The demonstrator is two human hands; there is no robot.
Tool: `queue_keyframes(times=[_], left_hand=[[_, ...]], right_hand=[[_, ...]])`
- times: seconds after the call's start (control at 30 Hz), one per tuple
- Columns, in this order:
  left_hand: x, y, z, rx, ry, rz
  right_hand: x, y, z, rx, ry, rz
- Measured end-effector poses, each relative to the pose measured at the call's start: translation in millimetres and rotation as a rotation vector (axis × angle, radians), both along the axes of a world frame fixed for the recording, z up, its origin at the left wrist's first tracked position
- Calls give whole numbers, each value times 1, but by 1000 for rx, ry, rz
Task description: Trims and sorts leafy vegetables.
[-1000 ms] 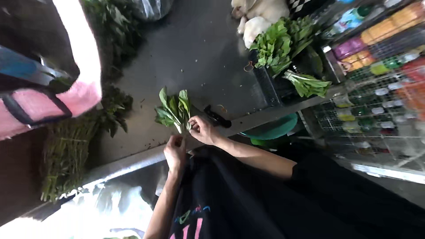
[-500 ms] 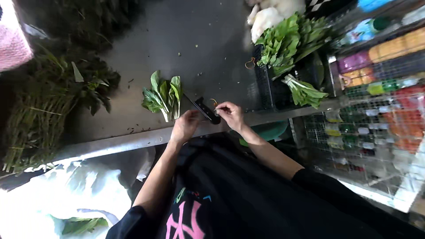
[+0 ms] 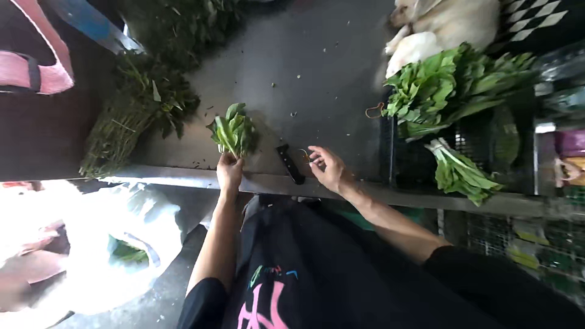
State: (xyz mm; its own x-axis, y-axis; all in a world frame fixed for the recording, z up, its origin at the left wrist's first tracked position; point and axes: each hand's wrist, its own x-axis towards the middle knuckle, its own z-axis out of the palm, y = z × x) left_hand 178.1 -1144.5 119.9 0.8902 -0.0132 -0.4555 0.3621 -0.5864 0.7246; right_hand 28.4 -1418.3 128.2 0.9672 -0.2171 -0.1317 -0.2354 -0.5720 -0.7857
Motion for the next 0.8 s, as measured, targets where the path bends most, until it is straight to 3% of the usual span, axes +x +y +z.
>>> queue_keyframes(times=[0.1,0.2,0.27,0.37,0.5,0.57,0.63,0.7,0.8], left_hand=[[-16,10,18,-462,129,194],[-27,13,30,-605,176,183],[-32,12,33,-605,198,139],[-34,19,28,-626,205,195],[-22,46,15,-707,216,296],[-16,65,8,-647,235,163],[-4,72,8,-461,217,-133],[9,63,11,-241,148,-470],[25,35,22,23,-23,-786]], right_hand=[[34,35,16,266,112,99],[71,82,21,592,336,137],[87,110,14,627,387,100],[89,139,5,579,312,-112],[84,154,10,862,133,-495],[83,148,14,911,54,-651],[83,136,17,847,-39,-692],[79,129,22,767,-93,-702],[67,134,28,720,-131,-764]])
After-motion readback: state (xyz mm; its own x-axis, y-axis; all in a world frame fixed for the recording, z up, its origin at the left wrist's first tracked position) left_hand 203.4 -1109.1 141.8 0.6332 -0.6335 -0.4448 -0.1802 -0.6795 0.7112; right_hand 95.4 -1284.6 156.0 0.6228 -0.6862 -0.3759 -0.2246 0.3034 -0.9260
